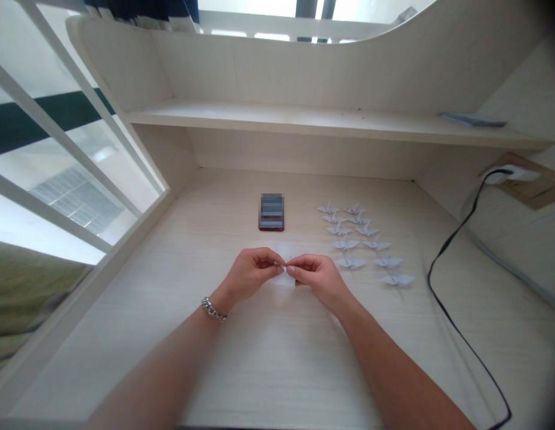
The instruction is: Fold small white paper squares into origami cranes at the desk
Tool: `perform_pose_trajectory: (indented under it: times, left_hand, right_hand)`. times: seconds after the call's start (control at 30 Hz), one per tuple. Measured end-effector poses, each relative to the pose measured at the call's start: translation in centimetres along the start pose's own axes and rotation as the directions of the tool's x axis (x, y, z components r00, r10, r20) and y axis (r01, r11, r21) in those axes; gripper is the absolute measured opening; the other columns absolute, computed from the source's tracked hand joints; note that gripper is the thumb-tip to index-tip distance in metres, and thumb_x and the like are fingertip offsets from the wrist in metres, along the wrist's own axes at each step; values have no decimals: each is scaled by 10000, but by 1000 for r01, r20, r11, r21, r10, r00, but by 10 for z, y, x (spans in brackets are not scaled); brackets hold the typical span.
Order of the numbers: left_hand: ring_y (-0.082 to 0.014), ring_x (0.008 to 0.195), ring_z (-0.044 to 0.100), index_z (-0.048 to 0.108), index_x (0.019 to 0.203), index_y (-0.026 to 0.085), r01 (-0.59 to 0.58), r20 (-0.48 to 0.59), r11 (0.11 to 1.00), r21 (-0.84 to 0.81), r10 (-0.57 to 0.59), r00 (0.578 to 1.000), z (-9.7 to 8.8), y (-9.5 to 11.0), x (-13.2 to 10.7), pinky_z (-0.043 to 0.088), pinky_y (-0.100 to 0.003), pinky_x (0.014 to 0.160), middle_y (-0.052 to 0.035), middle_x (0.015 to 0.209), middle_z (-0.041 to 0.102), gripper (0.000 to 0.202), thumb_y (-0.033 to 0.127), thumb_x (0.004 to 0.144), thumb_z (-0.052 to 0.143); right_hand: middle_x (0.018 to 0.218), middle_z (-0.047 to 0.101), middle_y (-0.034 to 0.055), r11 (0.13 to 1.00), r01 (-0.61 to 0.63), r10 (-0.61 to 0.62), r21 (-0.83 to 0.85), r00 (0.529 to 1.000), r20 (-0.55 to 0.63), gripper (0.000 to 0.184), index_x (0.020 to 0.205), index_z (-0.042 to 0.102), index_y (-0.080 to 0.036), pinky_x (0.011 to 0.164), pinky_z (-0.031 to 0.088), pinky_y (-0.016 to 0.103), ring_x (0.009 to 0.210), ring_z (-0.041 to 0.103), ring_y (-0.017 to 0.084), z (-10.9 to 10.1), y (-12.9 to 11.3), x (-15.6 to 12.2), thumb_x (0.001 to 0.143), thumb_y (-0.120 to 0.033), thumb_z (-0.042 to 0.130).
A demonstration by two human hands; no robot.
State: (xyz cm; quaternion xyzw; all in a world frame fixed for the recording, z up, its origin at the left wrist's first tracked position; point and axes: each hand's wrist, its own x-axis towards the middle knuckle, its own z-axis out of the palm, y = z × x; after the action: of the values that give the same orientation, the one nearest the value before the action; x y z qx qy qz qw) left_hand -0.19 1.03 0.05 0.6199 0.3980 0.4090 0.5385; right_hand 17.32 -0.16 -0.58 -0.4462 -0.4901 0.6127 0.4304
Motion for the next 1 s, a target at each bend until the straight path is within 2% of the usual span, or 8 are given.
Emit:
perform_pose_trajectory:
  times: [0.07,0.23,0.43,0.6,0.8,1.0]
  left_hand:
    - [-134,688,577,682,802,126,2,7,1000,6,-2,1000,-1,0,0,443,-232,628,-62,760,666,121,195,713,637]
    - [-111,628,554,692,860,141,13,-13,999,29,-13,1000,-1,-1,2,430,-212,581,-48,758,668,160,202,738,608]
    - [-158,787,626,663,937,137,8,-40,997,-72,-11,999,4,-1,2,480,-250,711,-83,876,691,216,206,737,620]
    - [-174,820,647,629,957,128,0,-52,987,-161,-9,999,6,-3,3,497,-286,763,-102,913,693,239,208,732,636]
    - [-151,754,645,621,903,123,19,-142,976,-216,-51,989,6,-5,4,505,-258,719,-77,818,695,250,188,674,696]
    - [-142,728,645,627,852,124,18,-193,971,-238,-65,979,8,-7,5,503,-233,687,-63,778,694,229,191,651,714]
  right_hand:
    - [637,643,15,1000,-5,5,6,1000,-13,181,746,709,-160,515,451,221,558,536,95,0,-1,0,613,-282,725]
    - [640,653,17,998,-37,39,53,999,-36,185,742,705,-161,519,457,218,570,562,102,1,-3,0,600,-277,732]
    - [665,662,25,989,-82,92,122,993,-75,220,738,701,-160,548,492,240,596,588,118,3,-3,-1,563,-282,754]
    - [704,681,35,990,-71,82,123,993,-82,237,757,709,-166,596,506,266,631,607,132,5,-2,-1,554,-279,758]
    - [680,682,31,994,-35,47,99,992,-120,223,722,706,-169,587,488,265,610,599,133,6,-2,-1,535,-273,770]
    - [757,682,33,974,-108,124,201,990,-66,270,781,681,-177,584,500,257,676,615,143,9,-3,-3,555,-298,766]
